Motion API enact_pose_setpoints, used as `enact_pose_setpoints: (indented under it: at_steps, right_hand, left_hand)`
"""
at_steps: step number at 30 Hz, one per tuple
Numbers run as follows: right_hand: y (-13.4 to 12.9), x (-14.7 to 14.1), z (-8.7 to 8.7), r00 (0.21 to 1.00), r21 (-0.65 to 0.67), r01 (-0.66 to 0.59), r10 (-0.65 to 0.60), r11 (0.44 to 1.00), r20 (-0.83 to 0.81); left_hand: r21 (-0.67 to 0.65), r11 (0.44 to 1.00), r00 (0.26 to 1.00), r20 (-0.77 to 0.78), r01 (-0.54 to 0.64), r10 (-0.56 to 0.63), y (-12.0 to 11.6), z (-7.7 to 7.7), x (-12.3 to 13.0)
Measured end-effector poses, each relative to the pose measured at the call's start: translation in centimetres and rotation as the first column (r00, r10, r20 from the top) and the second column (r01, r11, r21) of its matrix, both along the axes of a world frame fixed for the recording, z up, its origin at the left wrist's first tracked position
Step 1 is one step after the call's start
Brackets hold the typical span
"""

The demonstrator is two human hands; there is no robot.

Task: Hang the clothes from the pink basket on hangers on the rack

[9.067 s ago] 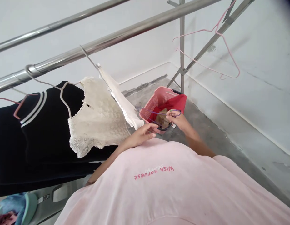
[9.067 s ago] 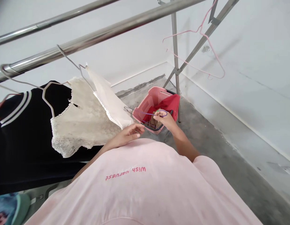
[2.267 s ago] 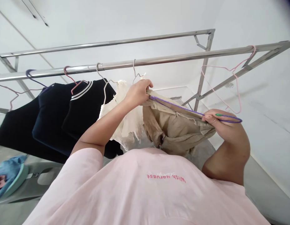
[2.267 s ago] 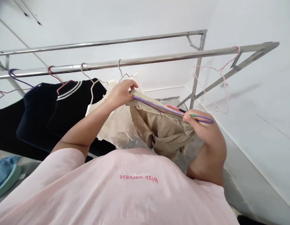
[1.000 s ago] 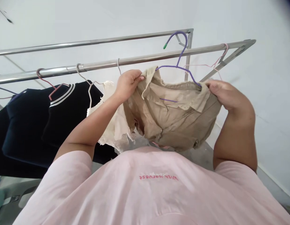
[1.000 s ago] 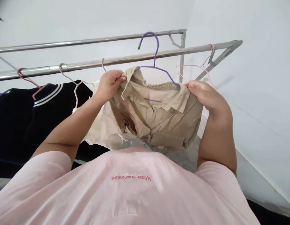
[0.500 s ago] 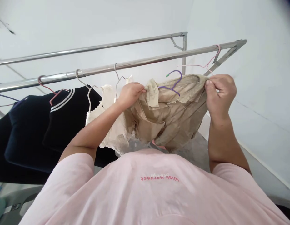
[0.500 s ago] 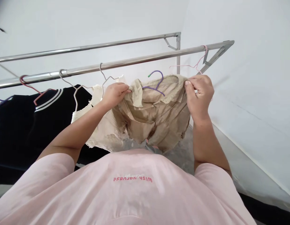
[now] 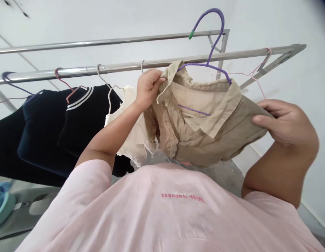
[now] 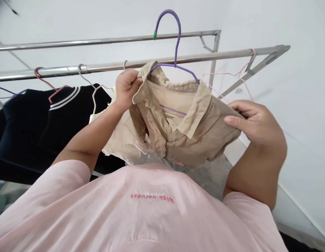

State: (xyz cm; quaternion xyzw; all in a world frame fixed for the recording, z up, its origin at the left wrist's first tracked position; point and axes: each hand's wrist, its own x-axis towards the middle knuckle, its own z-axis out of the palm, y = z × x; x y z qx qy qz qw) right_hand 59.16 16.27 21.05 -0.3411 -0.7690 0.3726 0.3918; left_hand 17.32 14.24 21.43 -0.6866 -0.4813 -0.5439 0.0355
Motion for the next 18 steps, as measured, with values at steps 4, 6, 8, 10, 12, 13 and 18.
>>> enact_pose_setpoints:
  at_steps: [4, 6, 8, 10, 12, 13, 18]
  right_hand:
    - [0.2, 0.1, -2.4, 0.960, -0.106, -0.084, 0.052, 0.991, -0.275]
    - [0.0, -0.9, -3.7, 0.972, -0.219, -0.088, 0.035, 0.972, -0.234]
    - [-0.3, -1.9, -4.6, 0.986, -0.349, -0.061, 0.002, 0.935, -0.165]
    - [-0.6, -2.0, -4.9, 0.972, -0.381, 0.043, -0.128, 0.924, -0.199]
    - [-0.8, -1.0, -4.9, 0.911, -0.302, 0.218, -0.304, 0.928, -0.277]
    - [-0.9, -0.1, -4.9, 0.880, -0.237, 0.316, -0.378, 0.918, -0.288]
    - [-1.0, 4.5, -6.3, 0.830, 0.078, 0.556, -0.557, 0.827, -0.014]
  left_hand:
    - [0.053, 0.998, 0.996, 0.079, -0.031, 0.026, 1.9, 0.7, -1.8]
    - [0.150, 0.987, 0.991, 0.127, -0.058, 0.039, 3.5, 1.9, -3.2]
    - [0.260, 0.962, 0.983, 0.178, -0.084, 0.038, 5.2, 3.5, -4.5]
    - [0.322, 0.943, 0.979, 0.202, -0.086, 0.020, 6.8, 5.0, -5.5]
    - [0.322, 0.944, 0.978, 0.208, -0.067, -0.001, 7.7, 6.1, -5.9]
    - [0.305, 0.951, 0.978, 0.210, -0.054, -0.012, 7.9, 6.4, -5.9]
    - [0.214, 0.976, 0.977, 0.214, -0.039, -0.008, 6.7, 6.2, -4.7]
